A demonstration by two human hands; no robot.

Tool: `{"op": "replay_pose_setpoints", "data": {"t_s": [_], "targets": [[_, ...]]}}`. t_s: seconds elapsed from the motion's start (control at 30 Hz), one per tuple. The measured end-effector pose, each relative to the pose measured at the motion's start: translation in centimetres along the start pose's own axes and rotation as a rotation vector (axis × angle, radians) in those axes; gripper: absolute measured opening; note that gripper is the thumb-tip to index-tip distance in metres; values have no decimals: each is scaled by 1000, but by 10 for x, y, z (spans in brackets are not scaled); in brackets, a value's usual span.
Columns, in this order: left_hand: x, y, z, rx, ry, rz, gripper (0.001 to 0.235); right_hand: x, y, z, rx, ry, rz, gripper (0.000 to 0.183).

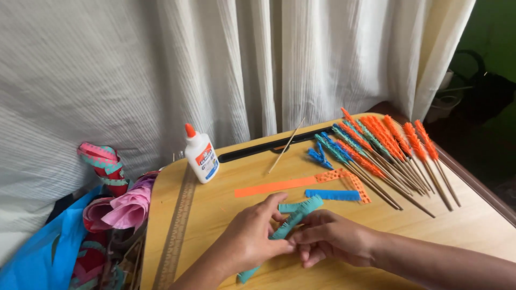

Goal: Preparing and sorting fringed paper strips and wooden sticks for a handcraft project.

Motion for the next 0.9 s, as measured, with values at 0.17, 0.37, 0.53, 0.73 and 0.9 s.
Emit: {"op": "replay_pose_setpoints", "data": {"t_s": [0.17, 0.37, 0.53, 0.73, 0.9], "targets": [[29, 22, 7, -112, 118, 85, 49, -7, -47, -37, -119, -293, -172, 61], [13, 33, -12, -215, 407, 191, 42, 5, -80, -74, -629, -1595, -983, 42], [-6, 40, -21, -334, 627, 334, 42, -3, -67, -68, -353, -1573, -798, 77], [-45, 55, 14, -315, 606, 445, 44, 5, -85, -44, -240, -1524, -1054, 63], [-65, 69, 47, -308, 571, 581, 22, 10, -123, -69, -394, -1375, -1096, 26]]}}
Point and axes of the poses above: each hand's wrist, its own y-axis towards the middle knuckle, its own z-axis out of the palm, x = y × z, the point moved 4 cm from there along y, towards the middle knuckle, and after that the axes turned 12 degrees about -y, right-handed, at the moved point
